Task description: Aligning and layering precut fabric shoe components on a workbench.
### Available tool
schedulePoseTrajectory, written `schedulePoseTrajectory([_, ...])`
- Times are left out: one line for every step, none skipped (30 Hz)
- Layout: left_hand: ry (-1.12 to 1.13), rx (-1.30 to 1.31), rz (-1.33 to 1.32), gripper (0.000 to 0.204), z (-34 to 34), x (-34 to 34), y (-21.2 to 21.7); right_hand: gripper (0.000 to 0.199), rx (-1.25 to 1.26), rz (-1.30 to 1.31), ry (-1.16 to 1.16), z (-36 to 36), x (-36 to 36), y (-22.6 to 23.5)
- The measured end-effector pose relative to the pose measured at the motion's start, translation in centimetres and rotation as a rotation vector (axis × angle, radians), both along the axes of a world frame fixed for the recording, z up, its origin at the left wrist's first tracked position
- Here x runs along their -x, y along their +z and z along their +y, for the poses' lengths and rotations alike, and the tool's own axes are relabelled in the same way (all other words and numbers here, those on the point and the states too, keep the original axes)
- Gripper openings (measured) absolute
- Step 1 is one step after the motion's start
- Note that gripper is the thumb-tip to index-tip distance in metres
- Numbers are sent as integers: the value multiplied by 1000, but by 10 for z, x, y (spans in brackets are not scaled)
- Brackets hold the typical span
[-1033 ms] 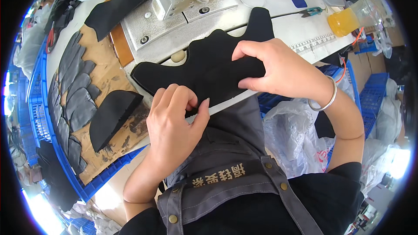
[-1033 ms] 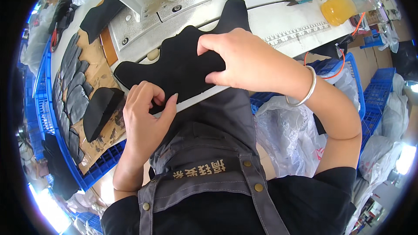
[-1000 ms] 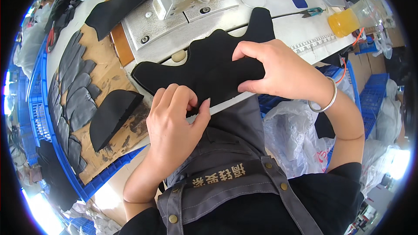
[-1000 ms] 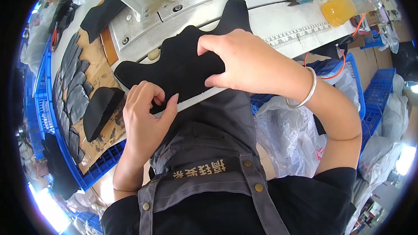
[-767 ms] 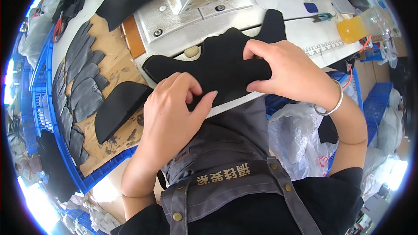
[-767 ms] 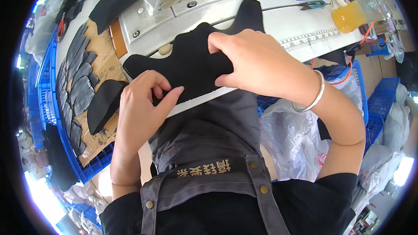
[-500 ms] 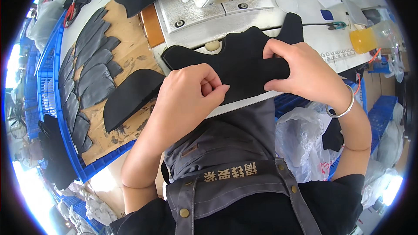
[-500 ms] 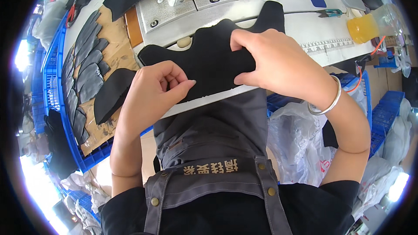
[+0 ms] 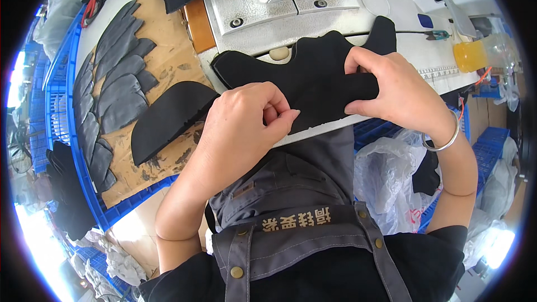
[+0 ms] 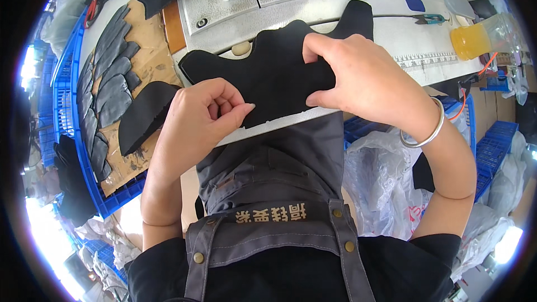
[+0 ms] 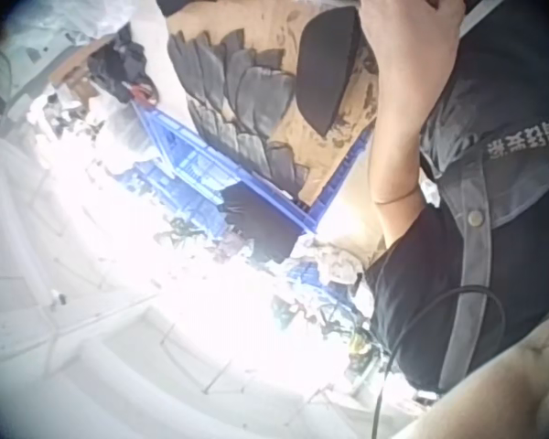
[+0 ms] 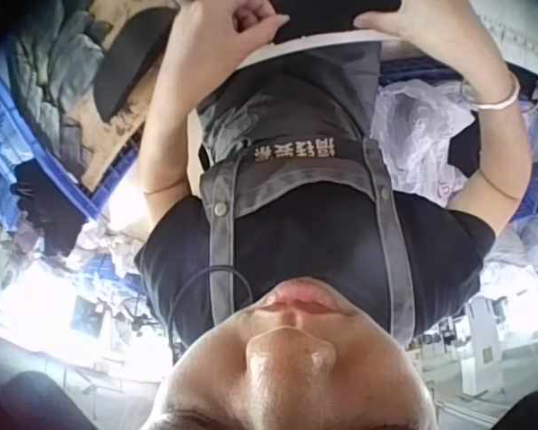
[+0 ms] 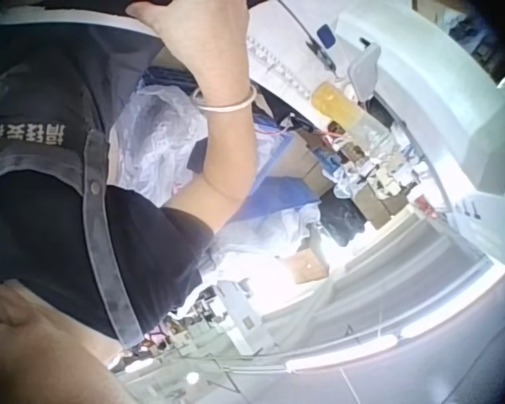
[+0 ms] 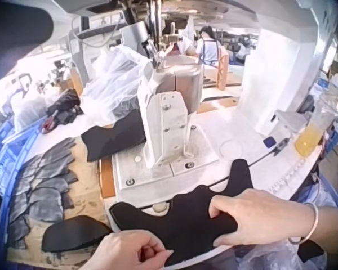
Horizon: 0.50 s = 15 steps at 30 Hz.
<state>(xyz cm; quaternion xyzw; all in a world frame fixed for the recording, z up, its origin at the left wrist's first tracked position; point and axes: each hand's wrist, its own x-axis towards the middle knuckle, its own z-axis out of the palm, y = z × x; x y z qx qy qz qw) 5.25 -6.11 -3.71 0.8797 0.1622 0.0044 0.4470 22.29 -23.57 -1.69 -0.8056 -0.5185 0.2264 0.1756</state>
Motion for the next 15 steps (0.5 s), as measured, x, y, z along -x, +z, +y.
schedulePoseTrajectory([-4, -23, -19, 14, 0, 0, -1, 42, 2, 0, 0, 0, 0, 0])
schedulePoseTrajectory([-4, -22, -19, 14, 0, 1, -2, 42, -1, -9, 1, -1, 1, 0])
schedulePoseTrajectory([-10, -45, -34, 13, 0, 0, -3, 42, -4, -17, 3, -1, 0, 0])
schedulePoseTrajectory([-17, -68, -49, 13, 0, 0, -4, 42, -4, -15, 4, 0, 0, 1])
schedulePoseTrajectory([-16, -67, -47, 13, 0, 0, -4, 42, 17, -13, -3, 1, 1, 3])
schedulePoseTrajectory([-11, -55, -51, 13, 1, -1, -4, 42, 39, -12, -10, 1, 1, 4])
schedulePoseTrajectory([-7, -43, -55, 13, 1, -1, -4, 42, 40, -11, -10, 1, 1, 4])
schedulePoseTrajectory([-7, -42, -55, 13, 0, -1, -4, 42, 35, -16, -11, 1, 1, 3])
schedulePoseTrajectory([0, -40, -57, 13, 0, -1, -4, 42, 29, -19, -9, 0, 1, 3])
schedulePoseTrajectory([7, -39, -59, 13, 0, -1, -4, 42, 29, -18, -8, 0, 1, 2])
schedulePoseTrajectory([8, -39, -58, 13, 0, -1, -5, 42, 22, -21, -3, 1, 1, 1])
schedulePoseTrajectory([6, -44, -64, 13, 0, 0, -5, 42, 15, -24, 1, 0, 1, 1])
schedulePoseTrajectory([4, -48, -70, 13, 0, 0, -6, 42, 15, -25, 1, 1, 1, 2])
schedulePoseTrajectory([4, -48, -70, 13, 0, 0, -6, 42, 29, -21, -2, 1, 2, 3])
schedulePoseTrajectory([-1, -55, -78, 13, 0, 0, -7, 42, 43, -19, -6, 2, 2, 4])
